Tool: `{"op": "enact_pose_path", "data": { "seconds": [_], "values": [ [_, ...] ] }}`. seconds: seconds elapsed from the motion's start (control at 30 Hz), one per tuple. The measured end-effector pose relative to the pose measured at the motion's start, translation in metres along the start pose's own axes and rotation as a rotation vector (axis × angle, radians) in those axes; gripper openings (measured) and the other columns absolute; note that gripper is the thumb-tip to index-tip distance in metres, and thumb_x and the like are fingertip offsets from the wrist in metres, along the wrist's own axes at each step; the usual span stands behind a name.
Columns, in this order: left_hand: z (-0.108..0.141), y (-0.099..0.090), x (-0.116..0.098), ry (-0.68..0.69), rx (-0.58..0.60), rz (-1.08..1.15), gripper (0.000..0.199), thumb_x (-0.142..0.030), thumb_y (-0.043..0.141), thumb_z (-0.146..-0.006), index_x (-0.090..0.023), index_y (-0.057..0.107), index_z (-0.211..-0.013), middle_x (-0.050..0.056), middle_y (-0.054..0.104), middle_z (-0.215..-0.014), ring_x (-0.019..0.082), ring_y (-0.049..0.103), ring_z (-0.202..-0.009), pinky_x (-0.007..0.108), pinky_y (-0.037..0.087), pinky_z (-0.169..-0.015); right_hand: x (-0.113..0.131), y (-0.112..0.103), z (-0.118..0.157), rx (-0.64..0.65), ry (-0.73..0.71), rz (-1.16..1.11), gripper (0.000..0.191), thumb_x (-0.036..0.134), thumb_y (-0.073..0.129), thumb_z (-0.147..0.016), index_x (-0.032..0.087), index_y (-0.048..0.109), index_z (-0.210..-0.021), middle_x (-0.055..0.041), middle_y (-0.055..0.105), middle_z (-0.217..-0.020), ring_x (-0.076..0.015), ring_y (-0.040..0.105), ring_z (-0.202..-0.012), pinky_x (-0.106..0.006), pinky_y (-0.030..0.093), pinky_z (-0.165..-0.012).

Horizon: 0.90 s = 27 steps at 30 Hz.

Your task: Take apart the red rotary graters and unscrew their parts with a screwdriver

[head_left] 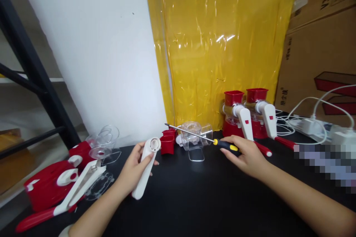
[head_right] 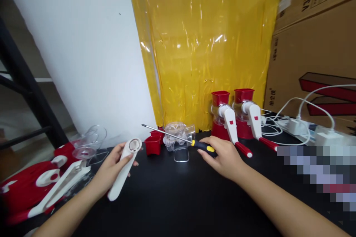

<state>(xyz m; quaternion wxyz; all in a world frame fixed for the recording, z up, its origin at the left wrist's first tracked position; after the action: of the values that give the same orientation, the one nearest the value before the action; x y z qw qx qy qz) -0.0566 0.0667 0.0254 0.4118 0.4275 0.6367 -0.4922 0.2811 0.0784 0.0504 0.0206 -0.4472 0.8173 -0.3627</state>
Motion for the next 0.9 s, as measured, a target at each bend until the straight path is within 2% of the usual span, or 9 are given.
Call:
{"op": "enact_pose_path", "data": {
  "seconds": [0.1, 0.27, 0.4, 0.63, 0.9],
  "values": [
    [0.004, -0.005, -0.01, 0.092, -0.108, 0.066, 0.056, -0.045, 0.062, -0.08, -0.022, 0.043, -0.128, 0.0, 0.059, -0.082, 0.015, 0.057, -0.058, 0.028, 0.052, -0.05, 0.013, 0.002, 0.002, -0.003, -0.115, -0.026, 0.017, 0.03, 0.058, -0.091, 0.024, 0.059, -0.106, -0.0071, 0.07, -0.093, -0.0196, 0.067, -0.081, -0.032, 0.053, -0.072],
    [0.018, -0.003, -0.023, 0.298, -0.182, 0.059, 0.059, -0.038, 0.061, -0.086, -0.024, 0.036, -0.138, 0.001, 0.059, -0.089, 0.015, 0.059, -0.065, 0.029, 0.054, -0.057, 0.032, 0.008, 0.009, 0.029, -0.271, -0.036, 0.024, 0.02, 0.063, -0.087, 0.021, 0.058, -0.111, -0.0035, 0.066, -0.085, -0.0137, 0.063, -0.071, -0.025, 0.05, -0.065],
    [0.023, -0.002, -0.02, 0.309, -0.204, -0.05, 0.055, -0.035, 0.056, -0.091, -0.023, 0.034, -0.14, -0.002, 0.058, -0.077, 0.015, 0.059, -0.062, 0.029, 0.052, -0.061, 0.031, 0.011, 0.011, 0.059, -0.266, -0.037, 0.027, 0.019, 0.063, -0.087, 0.021, 0.057, -0.113, -0.0032, 0.065, -0.084, -0.0134, 0.062, -0.071, -0.025, 0.049, -0.064],
    [0.028, 0.001, -0.022, 0.299, -0.232, -0.13, 0.051, -0.028, 0.054, -0.09, -0.022, 0.038, -0.137, -0.003, 0.059, -0.075, 0.014, 0.058, -0.062, 0.028, 0.05, -0.062, 0.024, 0.015, 0.012, 0.095, -0.233, -0.021, 0.028, 0.021, 0.064, -0.087, 0.022, 0.057, -0.114, -0.0033, 0.065, -0.087, -0.0133, 0.062, -0.072, -0.025, 0.05, -0.066],
    [0.031, 0.006, -0.027, 0.35, -0.232, -0.258, 0.049, -0.021, 0.052, -0.088, -0.021, 0.04, -0.135, -0.002, 0.062, -0.077, 0.014, 0.062, -0.064, 0.03, 0.049, -0.069, 0.031, 0.014, 0.013, 0.096, -0.283, 0.079, 0.029, 0.022, 0.064, -0.088, 0.021, 0.057, -0.116, -0.0039, 0.064, -0.085, -0.0135, 0.061, -0.07, -0.025, 0.049, -0.063]
  ]
}}
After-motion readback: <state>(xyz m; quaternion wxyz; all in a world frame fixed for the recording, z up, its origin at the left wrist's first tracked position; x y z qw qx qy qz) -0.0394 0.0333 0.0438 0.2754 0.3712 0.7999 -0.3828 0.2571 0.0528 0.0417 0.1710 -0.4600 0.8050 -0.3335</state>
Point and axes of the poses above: each hand's wrist, its own z-axis away from the middle knuckle, its own y-axis out of the palm, x = y × z, the point moved 9 cm from there along -z, towards the middle knuckle
